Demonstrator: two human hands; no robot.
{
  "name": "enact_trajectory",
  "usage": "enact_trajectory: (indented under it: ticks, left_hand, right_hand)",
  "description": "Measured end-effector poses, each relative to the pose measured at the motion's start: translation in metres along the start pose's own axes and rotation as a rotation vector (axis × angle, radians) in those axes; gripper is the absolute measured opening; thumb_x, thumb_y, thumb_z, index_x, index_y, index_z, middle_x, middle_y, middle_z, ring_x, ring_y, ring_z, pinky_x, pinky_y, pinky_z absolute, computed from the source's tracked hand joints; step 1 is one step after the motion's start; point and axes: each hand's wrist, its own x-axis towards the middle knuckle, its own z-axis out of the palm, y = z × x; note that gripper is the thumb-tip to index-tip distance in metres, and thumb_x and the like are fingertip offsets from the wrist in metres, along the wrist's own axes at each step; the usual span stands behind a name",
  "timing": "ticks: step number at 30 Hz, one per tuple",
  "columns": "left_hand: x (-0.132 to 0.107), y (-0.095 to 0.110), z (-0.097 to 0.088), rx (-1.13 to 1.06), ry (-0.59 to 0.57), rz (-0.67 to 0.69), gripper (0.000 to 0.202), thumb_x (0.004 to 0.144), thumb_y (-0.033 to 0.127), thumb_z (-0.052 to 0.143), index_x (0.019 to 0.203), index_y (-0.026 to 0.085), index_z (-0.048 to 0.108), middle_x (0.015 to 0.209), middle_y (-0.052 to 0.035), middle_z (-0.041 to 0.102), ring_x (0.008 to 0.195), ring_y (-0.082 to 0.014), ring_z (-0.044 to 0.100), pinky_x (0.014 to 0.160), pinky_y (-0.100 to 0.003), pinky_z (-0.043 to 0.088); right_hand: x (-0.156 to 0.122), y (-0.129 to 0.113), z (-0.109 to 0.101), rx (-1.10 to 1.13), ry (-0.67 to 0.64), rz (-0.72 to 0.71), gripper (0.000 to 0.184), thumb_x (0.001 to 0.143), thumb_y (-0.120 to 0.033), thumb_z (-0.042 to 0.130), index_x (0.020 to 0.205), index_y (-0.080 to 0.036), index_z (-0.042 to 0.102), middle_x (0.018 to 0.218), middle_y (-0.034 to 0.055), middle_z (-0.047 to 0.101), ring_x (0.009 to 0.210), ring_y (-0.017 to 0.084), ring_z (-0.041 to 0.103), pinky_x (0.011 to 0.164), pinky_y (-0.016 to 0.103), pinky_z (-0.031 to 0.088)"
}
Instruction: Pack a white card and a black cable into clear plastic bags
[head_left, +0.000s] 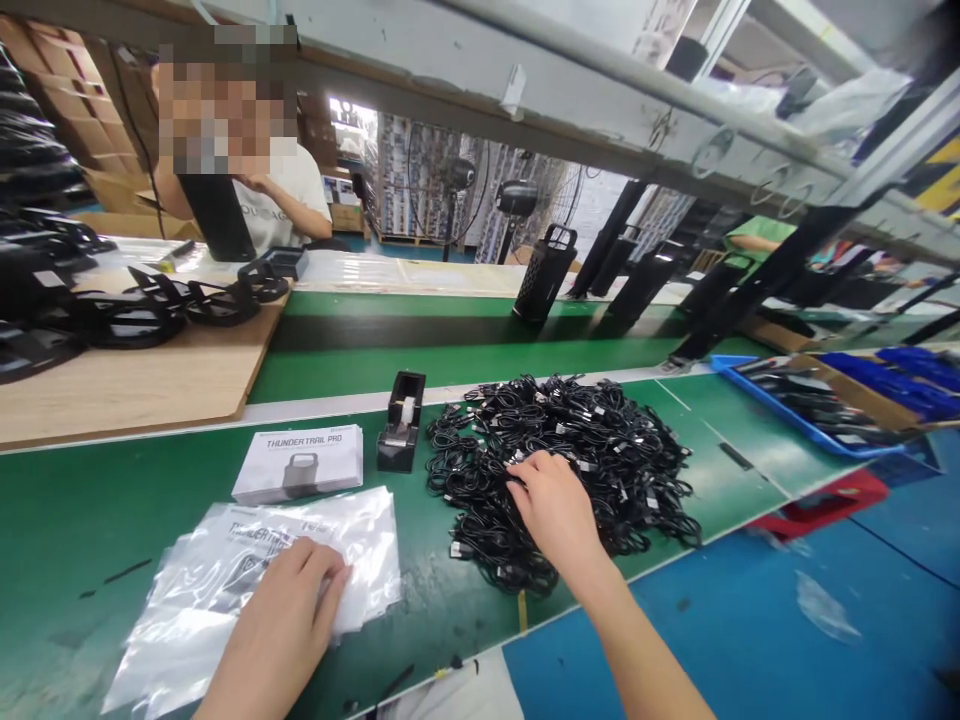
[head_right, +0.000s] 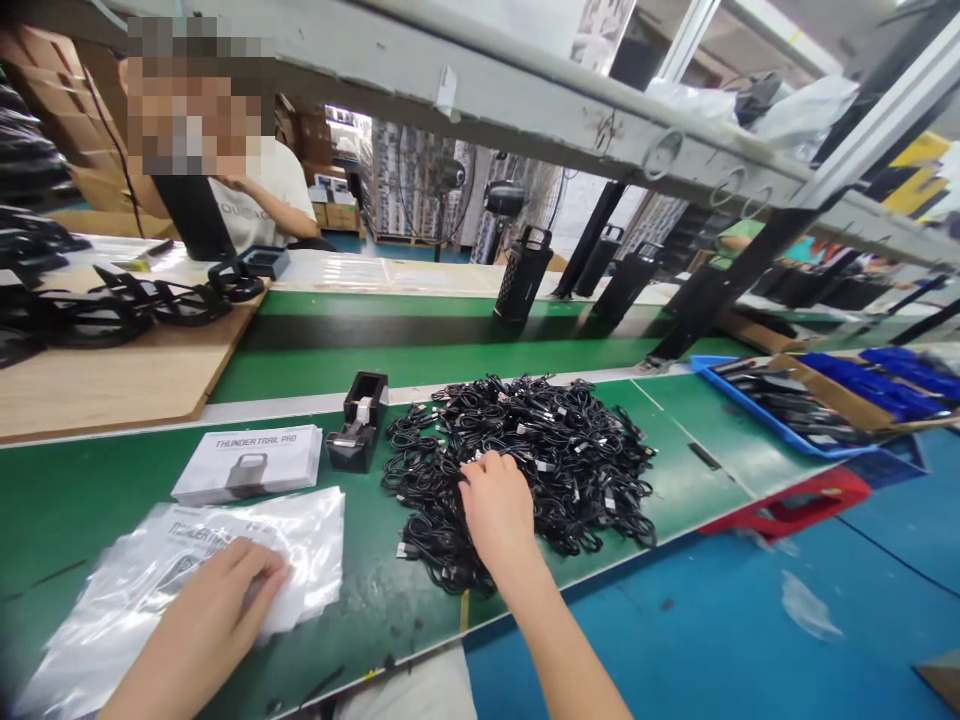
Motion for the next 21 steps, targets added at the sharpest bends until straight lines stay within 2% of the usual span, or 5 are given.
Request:
enact_trajectory:
  ticks: [5, 9, 13, 17, 21]
  left_hand:
    - [-0.003, 0.007, -0.01, -0.109, -0.032, -0.092, 0.024, 0.084, 0.037, 0.038, 0.072, 0.022, 0.053, 0.075, -0.0027, 0.055, 0.071, -0.0205, 0.054, 0.066, -0.035, 0.044]
    - [-0.008, 0.008, -0.015, -0.226, -0.022, -0.171, 0.025, 0.086, 0.041, 0.036, 0.074, 0.023, 0.049, 0.072, 0.0, 0.052, 0.066, -0.0174, 0.051, 0.062, -0.031, 0.043]
    - [-0.01, 0.008, -0.014, -0.322, 0.017, -0.213, 0.024, 0.087, 0.04, 0.036, 0.076, 0.023, 0.047, 0.073, 0.0008, 0.051, 0.069, -0.0167, 0.05, 0.066, -0.03, 0.042]
    - [-0.011, 0.006, -0.011, -0.386, 0.053, -0.221, 0.023, 0.087, 0.04, 0.036, 0.076, 0.023, 0.046, 0.074, 0.001, 0.05, 0.072, -0.0167, 0.05, 0.069, -0.03, 0.041]
    - [-0.012, 0.002, -0.008, -0.458, 0.109, -0.236, 0.021, 0.086, 0.04, 0.037, 0.079, 0.023, 0.045, 0.075, 0.0014, 0.048, 0.073, -0.0165, 0.048, 0.069, -0.03, 0.04]
  right_hand:
    - [0.009, -0.032, 0.004, 0.363, 0.198, 0.089, 0.019, 0.085, -0.026, 0.046, 0.095, -0.018, 0.059, 0.094, 0.0078, 0.062, 0.09, 0.022, 0.052, 0.078, 0.035, 0.039]
    - [0.0, -0.081, 0.007, 0.645, -0.019, -0.07, 0.018, 0.088, -0.025, 0.042, 0.099, -0.019, 0.054, 0.093, 0.0046, 0.062, 0.083, 0.016, 0.055, 0.074, 0.028, 0.039]
    - [-0.013, -0.114, 0.024, 0.493, -0.195, -0.399, 0.015, 0.086, -0.02, 0.049, 0.095, -0.024, 0.059, 0.083, 0.001, 0.062, 0.078, 0.015, 0.053, 0.075, 0.03, 0.033]
    - [-0.017, -0.117, 0.036, 0.309, -0.171, -0.458, 0.014, 0.084, -0.02, 0.053, 0.092, -0.025, 0.062, 0.078, 0.0013, 0.06, 0.072, 0.014, 0.05, 0.074, 0.031, 0.031]
    - [-0.018, -0.113, 0.028, 0.283, -0.123, -0.537, 0.018, 0.083, -0.019, 0.055, 0.097, -0.027, 0.062, 0.087, 0.0035, 0.057, 0.08, 0.017, 0.048, 0.07, 0.028, 0.034]
